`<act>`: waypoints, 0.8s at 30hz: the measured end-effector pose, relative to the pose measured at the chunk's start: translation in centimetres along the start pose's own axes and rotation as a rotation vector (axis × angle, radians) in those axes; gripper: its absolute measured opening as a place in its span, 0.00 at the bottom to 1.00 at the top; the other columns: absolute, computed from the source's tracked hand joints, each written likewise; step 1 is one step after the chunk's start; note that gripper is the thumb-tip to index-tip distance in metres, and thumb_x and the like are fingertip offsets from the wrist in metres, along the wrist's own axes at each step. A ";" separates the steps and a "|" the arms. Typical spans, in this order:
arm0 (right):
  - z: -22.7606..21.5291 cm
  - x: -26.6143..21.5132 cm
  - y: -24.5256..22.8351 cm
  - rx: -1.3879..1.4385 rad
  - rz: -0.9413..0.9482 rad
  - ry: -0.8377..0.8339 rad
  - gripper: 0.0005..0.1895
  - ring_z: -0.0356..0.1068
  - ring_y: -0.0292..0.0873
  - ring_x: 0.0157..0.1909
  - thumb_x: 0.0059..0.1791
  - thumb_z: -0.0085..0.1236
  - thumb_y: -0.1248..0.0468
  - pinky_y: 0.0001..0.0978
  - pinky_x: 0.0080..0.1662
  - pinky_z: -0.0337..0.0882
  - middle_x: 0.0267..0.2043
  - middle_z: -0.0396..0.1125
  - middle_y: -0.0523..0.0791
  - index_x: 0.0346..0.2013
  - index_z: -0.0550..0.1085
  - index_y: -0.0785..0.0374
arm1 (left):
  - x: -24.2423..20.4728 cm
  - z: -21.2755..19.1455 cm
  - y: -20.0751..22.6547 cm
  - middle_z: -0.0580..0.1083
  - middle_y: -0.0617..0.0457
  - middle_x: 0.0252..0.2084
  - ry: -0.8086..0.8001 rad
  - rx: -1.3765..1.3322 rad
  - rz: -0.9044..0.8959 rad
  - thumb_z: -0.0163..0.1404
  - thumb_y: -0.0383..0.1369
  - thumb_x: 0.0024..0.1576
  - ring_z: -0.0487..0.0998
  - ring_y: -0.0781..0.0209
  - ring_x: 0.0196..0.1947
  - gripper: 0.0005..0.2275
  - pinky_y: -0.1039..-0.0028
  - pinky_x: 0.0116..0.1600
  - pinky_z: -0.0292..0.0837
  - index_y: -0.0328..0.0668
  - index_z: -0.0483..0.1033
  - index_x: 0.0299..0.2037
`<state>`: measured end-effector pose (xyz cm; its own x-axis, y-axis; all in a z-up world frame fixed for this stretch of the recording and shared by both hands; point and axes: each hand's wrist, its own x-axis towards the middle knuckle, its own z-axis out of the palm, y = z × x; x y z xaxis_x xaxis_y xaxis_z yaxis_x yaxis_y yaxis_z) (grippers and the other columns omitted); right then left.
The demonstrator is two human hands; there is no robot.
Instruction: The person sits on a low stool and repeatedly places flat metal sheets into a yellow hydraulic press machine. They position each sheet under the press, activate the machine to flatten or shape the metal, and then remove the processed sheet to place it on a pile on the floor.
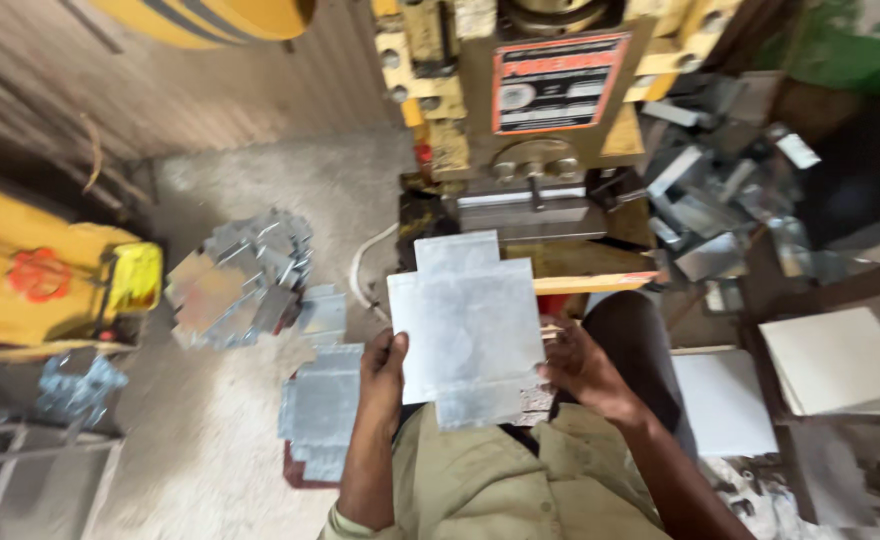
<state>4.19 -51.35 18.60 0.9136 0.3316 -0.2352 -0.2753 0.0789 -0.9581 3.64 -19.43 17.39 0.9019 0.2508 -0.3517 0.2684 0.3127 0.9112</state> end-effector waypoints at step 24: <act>-6.3 4.9 -0.3 0.367 -0.228 0.446 0.22 0.72 0.35 0.37 0.55 0.50 0.69 0.28 0.39 0.74 0.43 0.72 0.44 0.64 0.69 0.71 | 4.5 9.4 0.5 0.75 0.50 0.35 -0.331 -0.038 -0.049 0.48 0.28 0.63 0.84 0.57 0.37 0.25 0.72 0.42 0.80 0.36 0.58 0.72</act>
<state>10.61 -55.67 16.74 0.9768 -0.1500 -0.1526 -0.0710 0.4458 -0.8923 11.03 -26.76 18.27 0.9510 -0.0744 -0.3002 0.3067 0.3524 0.8842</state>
